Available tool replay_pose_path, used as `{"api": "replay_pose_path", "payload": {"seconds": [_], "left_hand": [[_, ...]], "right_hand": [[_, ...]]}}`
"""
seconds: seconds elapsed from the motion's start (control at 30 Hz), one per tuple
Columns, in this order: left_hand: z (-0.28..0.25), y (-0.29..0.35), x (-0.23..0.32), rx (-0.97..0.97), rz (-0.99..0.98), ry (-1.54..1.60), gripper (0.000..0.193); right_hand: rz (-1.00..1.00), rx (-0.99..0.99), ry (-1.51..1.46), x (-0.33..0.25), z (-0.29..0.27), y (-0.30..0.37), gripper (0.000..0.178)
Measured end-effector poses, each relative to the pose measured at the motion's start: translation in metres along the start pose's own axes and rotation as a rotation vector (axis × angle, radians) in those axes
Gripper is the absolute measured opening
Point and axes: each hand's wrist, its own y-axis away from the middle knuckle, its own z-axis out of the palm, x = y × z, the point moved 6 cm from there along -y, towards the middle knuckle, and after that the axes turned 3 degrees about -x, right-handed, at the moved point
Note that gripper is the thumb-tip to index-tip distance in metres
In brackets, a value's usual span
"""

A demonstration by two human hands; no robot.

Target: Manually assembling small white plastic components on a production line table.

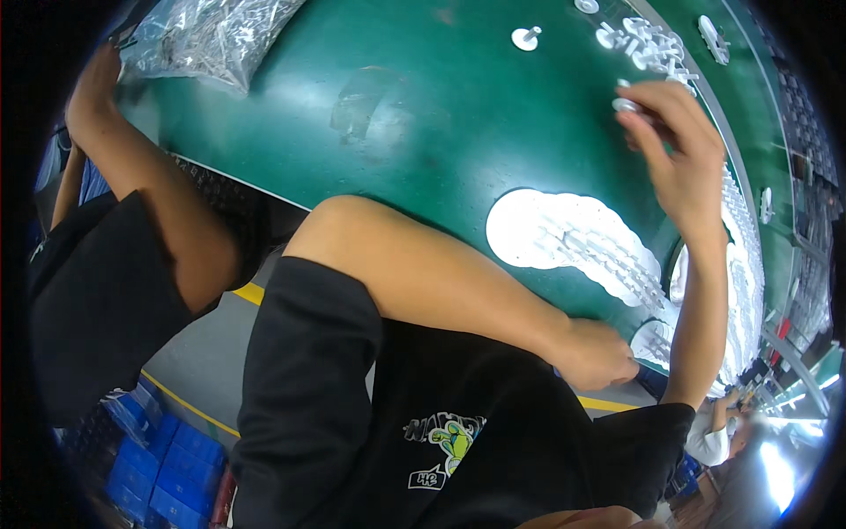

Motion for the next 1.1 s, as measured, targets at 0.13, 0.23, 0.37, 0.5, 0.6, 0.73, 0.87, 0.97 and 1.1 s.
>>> {"api": "replay_pose_path", "payload": {"seconds": [0.13,0.23,0.37,0.5,0.6,0.73,0.87,0.97,1.1], "left_hand": [[-0.016,0.01,0.0,0.24,-0.094,0.233,0.023],[-0.019,0.003,-0.009,0.324,-0.179,0.567,0.025],[-0.008,-0.006,-0.013,0.203,-0.268,1.122,0.026],[0.005,0.005,-0.01,0.114,-0.452,1.213,0.034],[0.007,0.003,-0.015,0.15,-0.521,1.195,0.032],[0.007,-0.001,-0.015,0.121,-0.592,1.294,0.028],[0.005,-0.001,-0.01,0.025,-0.618,1.19,0.026],[0.01,0.002,-0.014,0.007,-0.615,1.207,0.023],[0.007,0.002,-0.012,-0.005,-0.544,1.163,0.023]], "right_hand": [[0.136,0.1,-0.135,-0.013,-0.059,0.076,0.016],[0.194,-0.004,0.003,-0.036,-0.102,0.154,0.015],[0.343,-0.12,-0.139,-0.056,-0.089,0.213,0.014],[0.309,-0.199,-0.192,-0.06,-0.041,0.222,0.022],[0.312,-0.111,-0.119,-0.06,-0.043,0.229,0.025],[0.363,-0.017,-0.093,-0.056,-0.056,0.237,0.019],[0.526,0.204,0.199,-0.009,-0.095,0.258,0.006],[0.672,0.325,0.267,0.051,-0.106,0.277,0.006],[0.55,0.267,0.445,0.057,-0.106,0.263,0.013]]}}
